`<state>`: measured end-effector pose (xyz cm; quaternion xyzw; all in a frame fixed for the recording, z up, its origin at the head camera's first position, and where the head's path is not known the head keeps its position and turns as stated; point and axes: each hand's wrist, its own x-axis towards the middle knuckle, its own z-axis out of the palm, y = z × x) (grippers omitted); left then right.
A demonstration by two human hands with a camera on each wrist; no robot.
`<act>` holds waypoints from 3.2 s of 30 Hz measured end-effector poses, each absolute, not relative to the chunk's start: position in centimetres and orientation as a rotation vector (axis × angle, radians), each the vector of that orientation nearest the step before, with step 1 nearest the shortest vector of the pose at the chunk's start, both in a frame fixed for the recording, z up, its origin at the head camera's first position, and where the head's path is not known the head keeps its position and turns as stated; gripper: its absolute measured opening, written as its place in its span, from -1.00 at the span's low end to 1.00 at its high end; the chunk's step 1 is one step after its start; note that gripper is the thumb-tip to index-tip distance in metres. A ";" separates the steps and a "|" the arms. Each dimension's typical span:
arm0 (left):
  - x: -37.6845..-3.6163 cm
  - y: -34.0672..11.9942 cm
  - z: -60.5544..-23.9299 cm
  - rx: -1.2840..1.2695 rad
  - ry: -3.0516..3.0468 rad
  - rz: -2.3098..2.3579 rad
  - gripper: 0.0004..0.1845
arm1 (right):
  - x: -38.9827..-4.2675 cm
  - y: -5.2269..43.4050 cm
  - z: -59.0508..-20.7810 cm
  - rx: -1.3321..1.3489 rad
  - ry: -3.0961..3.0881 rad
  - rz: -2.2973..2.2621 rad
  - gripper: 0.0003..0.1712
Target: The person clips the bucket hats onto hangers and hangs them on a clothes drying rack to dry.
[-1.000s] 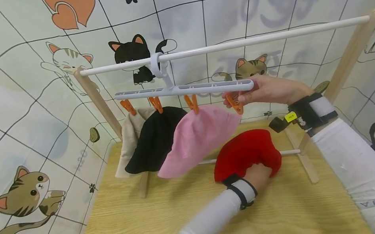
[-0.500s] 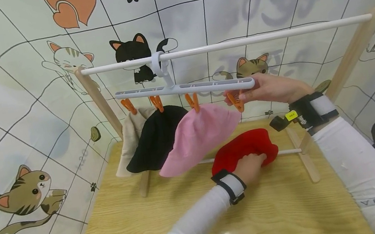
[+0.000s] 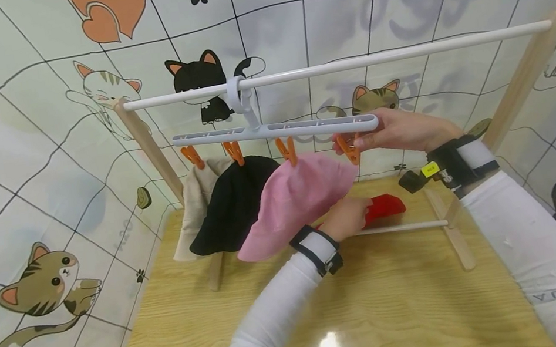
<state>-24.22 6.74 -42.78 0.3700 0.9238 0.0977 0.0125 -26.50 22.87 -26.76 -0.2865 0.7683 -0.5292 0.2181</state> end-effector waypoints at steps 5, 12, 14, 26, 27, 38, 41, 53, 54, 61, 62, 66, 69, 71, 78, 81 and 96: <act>-25.2 5.6 -41.1 1.130 2.930 0.438 -0.81 | -26.6 22.8 -26.7 -0.783 2.126 -1.492 -0.48; -25.9 4.5 -39.8 1.149 2.927 0.609 -0.93 | -26.6 22.7 -26.7 -0.762 2.181 -1.491 -0.45; -25.9 4.2 -39.2 1.162 2.912 0.658 -0.94 | -26.6 22.7 -26.8 -0.750 2.207 -1.481 -0.43; -25.6 2.0 -35.2 1.117 2.868 0.914 -0.70 | -27.3 22.7 -27.2 -0.779 2.209 -1.535 -0.52; -25.6 1.8 -35.0 1.108 2.864 0.935 -0.71 | -27.3 22.6 -27.3 -0.791 2.197 -1.543 -0.52; -25.5 0.8 -33.7 1.137 2.832 1.042 -0.78 | -27.8 22.4 -27.6 -0.776 2.256 -1.518 -0.43; -25.7 0.6 -33.6 1.091 2.802 1.067 -0.79 | -28.1 22.3 -27.6 -0.771 2.287 -1.494 -0.43; -25.8 0.1 -33.3 1.014 2.785 1.113 -0.75 | -29.4 21.9 -27.8 -0.841 2.327 -1.446 -0.58; -25.8 0.1 -33.3 1.015 2.771 1.131 -0.76 | -29.5 21.9 -27.8 -0.843 2.326 -1.445 -0.59; -25.2 0.2 -32.6 1.021 2.716 1.202 -0.75 | -29.8 22.1 -27.8 -0.879 2.271 -1.498 -0.67; -25.1 0.2 -32.5 1.021 2.718 1.205 -0.76 | -29.9 22.1 -27.8 -0.891 2.251 -1.513 -0.68; -24.9 0.3 -32.4 1.026 2.723 1.233 -0.77 | -30.2 22.4 -28.0 -0.933 2.192 -1.543 -0.73; -24.7 0.4 -32.3 1.024 2.719 1.263 -0.77 | -30.4 22.8 -28.2 -0.948 2.167 -1.550 -0.73; -24.5 0.5 -32.2 1.022 2.714 1.282 -0.76 | -30.5 23.1 -28.3 -0.950 2.140 -1.564 -0.71; -23.9 0.7 -31.5 1.060 2.746 1.258 -0.72 | -30.7 24.0 -28.8 -0.975 1.921 -1.695 -0.65; -23.6 0.7 -31.3 1.052 2.740 1.274 -0.71 | -30.8 24.0 -29.1 -1.015 1.870 -1.694 -0.70; -23.3 1.5 -33.8 0.952 2.727 1.371 -0.71 | -29.6 23.4 -30.6 -0.826 2.192 -1.738 -0.58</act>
